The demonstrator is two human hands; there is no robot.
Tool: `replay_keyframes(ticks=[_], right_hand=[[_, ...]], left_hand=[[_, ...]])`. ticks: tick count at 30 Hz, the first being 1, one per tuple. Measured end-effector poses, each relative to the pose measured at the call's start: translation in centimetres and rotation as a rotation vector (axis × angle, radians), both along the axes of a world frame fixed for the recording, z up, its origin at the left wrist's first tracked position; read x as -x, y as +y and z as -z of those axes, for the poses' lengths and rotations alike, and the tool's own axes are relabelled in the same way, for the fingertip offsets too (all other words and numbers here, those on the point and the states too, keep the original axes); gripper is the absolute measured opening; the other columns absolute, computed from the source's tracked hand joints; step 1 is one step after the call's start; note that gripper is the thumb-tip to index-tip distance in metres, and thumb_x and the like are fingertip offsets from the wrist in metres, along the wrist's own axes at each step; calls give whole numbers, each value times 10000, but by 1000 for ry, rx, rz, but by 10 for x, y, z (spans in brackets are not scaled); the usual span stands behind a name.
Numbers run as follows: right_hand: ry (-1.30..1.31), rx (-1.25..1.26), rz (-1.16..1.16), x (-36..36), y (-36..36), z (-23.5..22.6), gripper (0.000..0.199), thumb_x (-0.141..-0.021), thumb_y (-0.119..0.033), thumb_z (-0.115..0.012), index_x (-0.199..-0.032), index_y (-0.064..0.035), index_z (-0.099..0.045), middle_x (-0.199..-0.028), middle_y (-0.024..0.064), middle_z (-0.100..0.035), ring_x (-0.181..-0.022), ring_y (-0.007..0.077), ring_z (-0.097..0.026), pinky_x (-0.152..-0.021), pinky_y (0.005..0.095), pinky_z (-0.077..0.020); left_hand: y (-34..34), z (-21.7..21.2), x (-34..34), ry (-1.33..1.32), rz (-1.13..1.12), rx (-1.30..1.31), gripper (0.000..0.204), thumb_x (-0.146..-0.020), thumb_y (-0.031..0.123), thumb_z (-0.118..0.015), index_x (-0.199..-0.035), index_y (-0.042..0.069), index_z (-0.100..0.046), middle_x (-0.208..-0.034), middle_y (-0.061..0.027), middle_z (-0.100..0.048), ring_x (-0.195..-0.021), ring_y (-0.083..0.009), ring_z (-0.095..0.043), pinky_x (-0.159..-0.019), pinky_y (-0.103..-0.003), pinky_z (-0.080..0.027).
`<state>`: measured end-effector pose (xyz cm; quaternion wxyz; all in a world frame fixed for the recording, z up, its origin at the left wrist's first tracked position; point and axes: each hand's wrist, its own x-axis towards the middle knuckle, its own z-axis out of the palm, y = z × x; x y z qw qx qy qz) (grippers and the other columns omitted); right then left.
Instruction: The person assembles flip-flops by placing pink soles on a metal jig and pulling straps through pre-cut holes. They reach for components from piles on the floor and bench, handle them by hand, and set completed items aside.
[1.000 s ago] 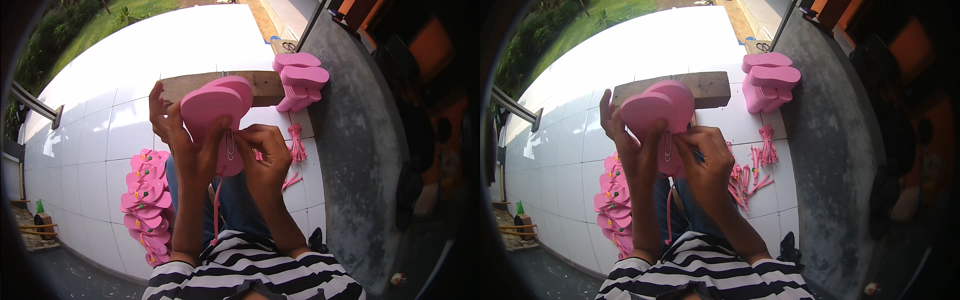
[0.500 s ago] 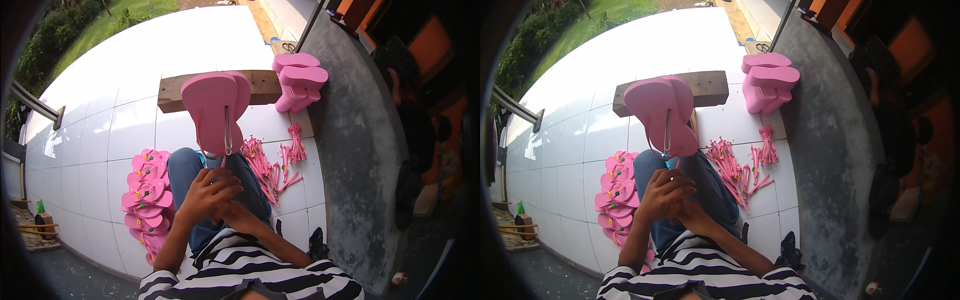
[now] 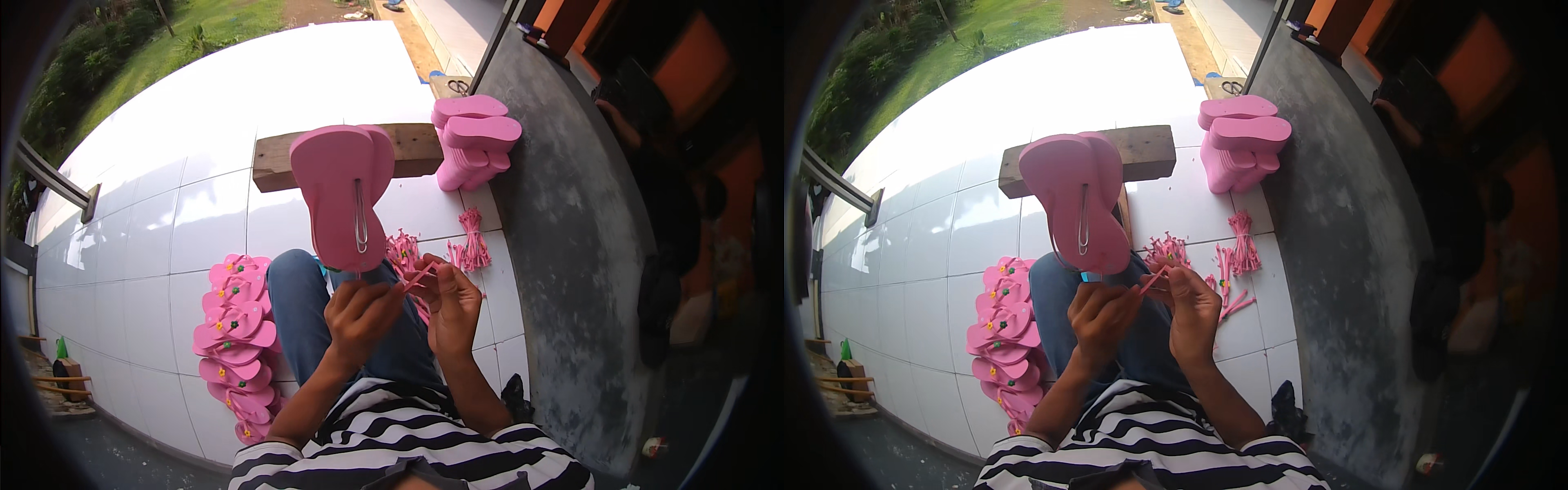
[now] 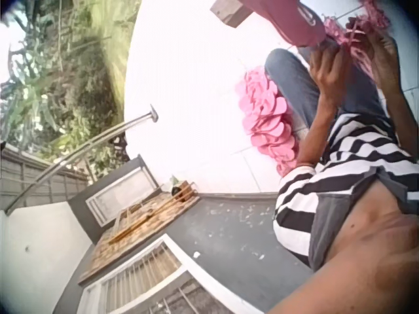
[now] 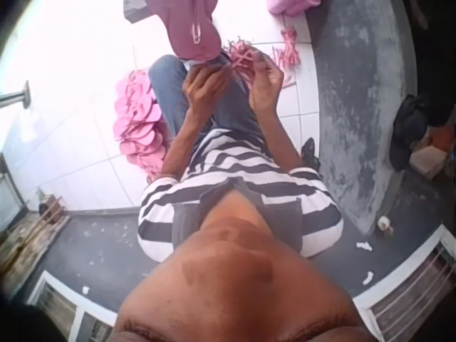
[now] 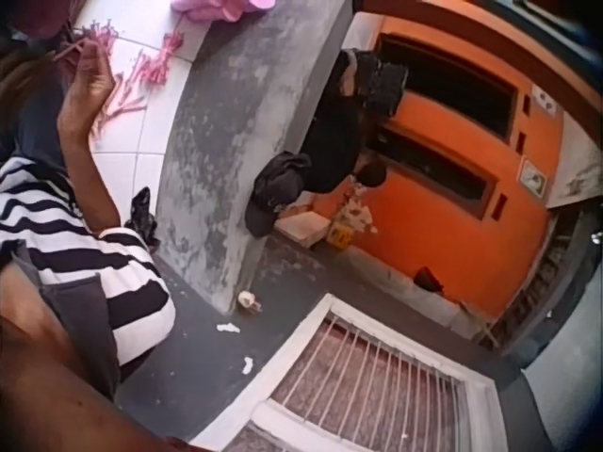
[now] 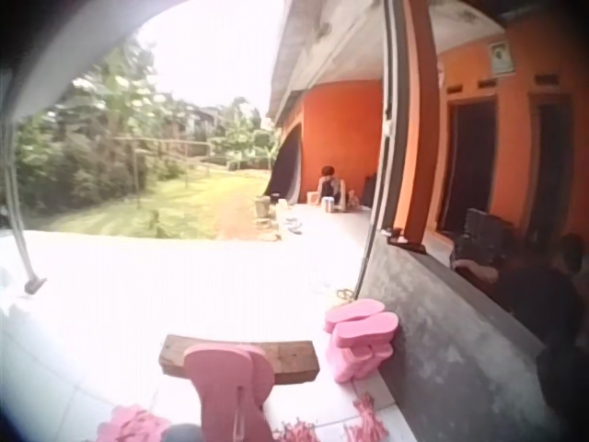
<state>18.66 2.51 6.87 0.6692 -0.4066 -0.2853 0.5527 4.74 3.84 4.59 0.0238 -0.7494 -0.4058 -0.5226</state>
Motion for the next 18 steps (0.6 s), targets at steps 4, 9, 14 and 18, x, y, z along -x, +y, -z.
replay_keyframes(ticks=[4,9,14,18], right_hand=[[-84,-88,-35,33,10,-20,293,-962,-155,-659,-1169,52,-657,-1031,111,-709,-934,140,-661,-863,268,-512],[-287,-241,-39,42,16,-27,240,-1009,-185,-587,-1103,31,-635,-957,56,-657,-898,95,-593,-818,234,-472],[-194,-351,-350,23,39,-37,297,-1047,-281,-508,-1022,-9,-625,-903,27,-611,-863,94,-553,-828,245,-440],[-302,-368,-535,17,48,-39,300,-1044,-284,-517,-1009,-7,-628,-894,33,-617,-878,104,-563,-852,268,-441]], left_hand=[[1,-1,-8,-137,-49,2,260,-656,-21,-793,-890,64,-716,-848,-47,-671,-723,-215,-612,-572,-315,-490],[5,-9,-3,-178,-39,-19,247,-675,-13,-781,-900,32,-690,-912,-79,-649,-801,-247,-600,-662,-319,-490],[23,-18,33,-448,-30,30,294,-825,54,-676,-1116,46,-633,-1102,-111,-603,-945,-229,-568,-785,-316,-452],[63,-70,62,-346,-193,74,321,-935,161,-611,-1236,55,-573,-1168,-105,-605,-964,-184,-524,-707,-295,-422]])
